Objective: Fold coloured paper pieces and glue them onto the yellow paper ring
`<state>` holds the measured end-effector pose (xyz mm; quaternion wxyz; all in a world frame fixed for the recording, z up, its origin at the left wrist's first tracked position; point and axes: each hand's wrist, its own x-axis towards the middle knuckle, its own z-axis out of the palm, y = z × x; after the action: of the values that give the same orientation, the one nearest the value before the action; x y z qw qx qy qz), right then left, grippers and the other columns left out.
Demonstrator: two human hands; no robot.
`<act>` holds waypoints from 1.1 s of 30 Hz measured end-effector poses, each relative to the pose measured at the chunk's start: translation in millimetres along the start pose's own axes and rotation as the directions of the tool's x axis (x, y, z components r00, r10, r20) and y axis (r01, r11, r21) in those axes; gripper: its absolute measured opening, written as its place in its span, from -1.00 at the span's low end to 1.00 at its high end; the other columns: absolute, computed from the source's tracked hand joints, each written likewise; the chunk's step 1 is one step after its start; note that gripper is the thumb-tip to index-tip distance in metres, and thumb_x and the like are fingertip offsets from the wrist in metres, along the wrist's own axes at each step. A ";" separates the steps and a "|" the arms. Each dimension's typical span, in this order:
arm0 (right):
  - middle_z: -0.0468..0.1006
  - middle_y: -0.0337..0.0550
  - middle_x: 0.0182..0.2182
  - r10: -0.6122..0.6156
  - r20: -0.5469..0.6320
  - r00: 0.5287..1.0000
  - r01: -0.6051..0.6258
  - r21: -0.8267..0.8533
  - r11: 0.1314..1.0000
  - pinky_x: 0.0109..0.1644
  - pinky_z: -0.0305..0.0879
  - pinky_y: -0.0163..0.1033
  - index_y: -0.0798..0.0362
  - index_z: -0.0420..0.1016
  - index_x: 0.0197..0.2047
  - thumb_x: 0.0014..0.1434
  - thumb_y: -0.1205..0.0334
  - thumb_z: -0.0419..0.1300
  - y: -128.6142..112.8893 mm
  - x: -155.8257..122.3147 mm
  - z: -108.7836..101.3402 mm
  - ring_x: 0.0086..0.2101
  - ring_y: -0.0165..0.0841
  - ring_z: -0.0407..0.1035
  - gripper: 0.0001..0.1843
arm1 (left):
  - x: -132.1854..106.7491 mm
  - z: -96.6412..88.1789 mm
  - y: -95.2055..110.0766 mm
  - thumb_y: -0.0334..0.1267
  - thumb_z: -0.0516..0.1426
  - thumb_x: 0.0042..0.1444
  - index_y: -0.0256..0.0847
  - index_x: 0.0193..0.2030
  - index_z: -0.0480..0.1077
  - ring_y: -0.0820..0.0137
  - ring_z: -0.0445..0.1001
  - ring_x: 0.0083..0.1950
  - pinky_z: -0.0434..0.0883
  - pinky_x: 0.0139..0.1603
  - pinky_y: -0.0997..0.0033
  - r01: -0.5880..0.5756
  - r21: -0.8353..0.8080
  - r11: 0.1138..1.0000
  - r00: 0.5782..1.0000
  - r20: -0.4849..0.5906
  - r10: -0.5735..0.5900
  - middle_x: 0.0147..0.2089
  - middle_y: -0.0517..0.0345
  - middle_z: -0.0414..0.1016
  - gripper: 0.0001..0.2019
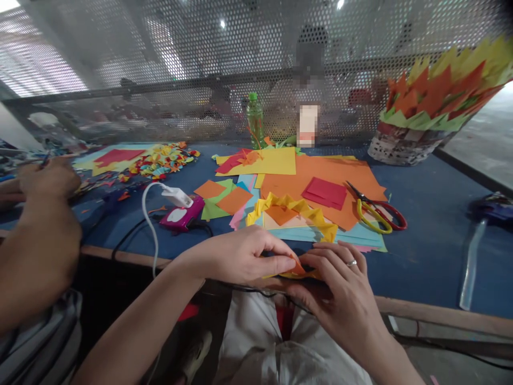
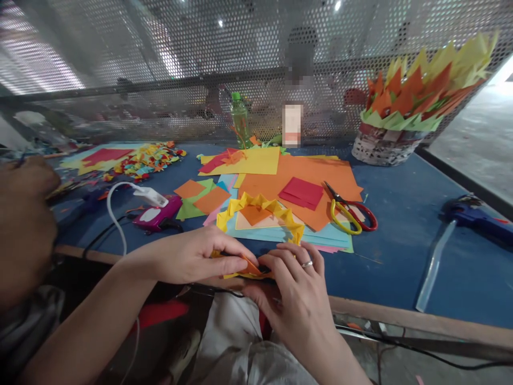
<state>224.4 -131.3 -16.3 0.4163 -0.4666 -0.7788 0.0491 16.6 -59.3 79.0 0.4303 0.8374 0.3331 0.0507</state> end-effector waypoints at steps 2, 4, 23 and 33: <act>0.62 -0.23 -0.14 -0.004 0.005 1.000 0.004 -0.020 1.000 0.23 0.03 0.03 -0.06 0.45 -0.03 0.18 0.00 0.36 0.3 -0.4 0.1 0.01 -0.18 0.39 -0.64 | -2.7 -3.2 0.2 -0.03 0.07 0.33 -0.08 0.04 0.57 0.35 0.59 -0.10 0.40 -0.15 0.54 -0.001 0.018 1.000 1.000 0.021 0.001 -0.07 0.18 0.66 -0.67; 0.61 -0.22 -0.12 -0.006 0.016 1.000 0.006 -0.031 1.000 0.24 0.02 0.04 -0.06 0.45 -0.01 0.18 0.02 0.36 1.1 0.0 0.4 0.02 -0.18 0.38 -0.64 | -7.2 -7.2 -0.4 0.02 0.08 0.33 -0.05 0.09 0.53 0.32 0.58 0.02 0.40 -0.04 0.52 -0.003 0.033 0.999 0.999 -0.046 0.005 0.04 0.18 0.63 -0.65; 0.64 -0.32 -0.28 -0.065 0.148 0.987 0.068 -0.018 0.998 0.24 -0.03 -0.01 -0.07 0.52 -0.27 0.22 0.29 0.31 -2.9 11.7 8.3 -0.03 -0.26 0.44 -0.94 | -94.1 60.8 -22.5 -0.06 0.21 0.20 -0.02 -0.11 0.57 0.30 0.60 -0.09 0.54 -0.06 0.41 0.006 -0.278 0.961 0.546 -0.804 -0.236 -0.09 0.19 0.63 -0.80; 0.56 -0.32 -0.46 -0.053 0.078 0.996 0.056 -0.037 0.998 0.16 0.07 -0.01 -0.01 0.46 -0.45 0.08 0.37 0.37 -5.6 14.4 9.6 -0.10 -0.22 0.47 -0.82 | -97.9 83.2 -34.6 -0.07 0.18 0.23 -0.01 -0.10 0.57 0.26 0.58 0.02 0.50 0.10 0.29 -0.008 -0.367 0.930 0.597 -0.748 -0.290 -0.07 0.16 0.64 -0.80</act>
<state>210.8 -120.4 -11.2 0.3781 -0.4510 -0.8075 0.0404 -46.0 -161.2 20.7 0.3761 0.6132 0.5410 0.4358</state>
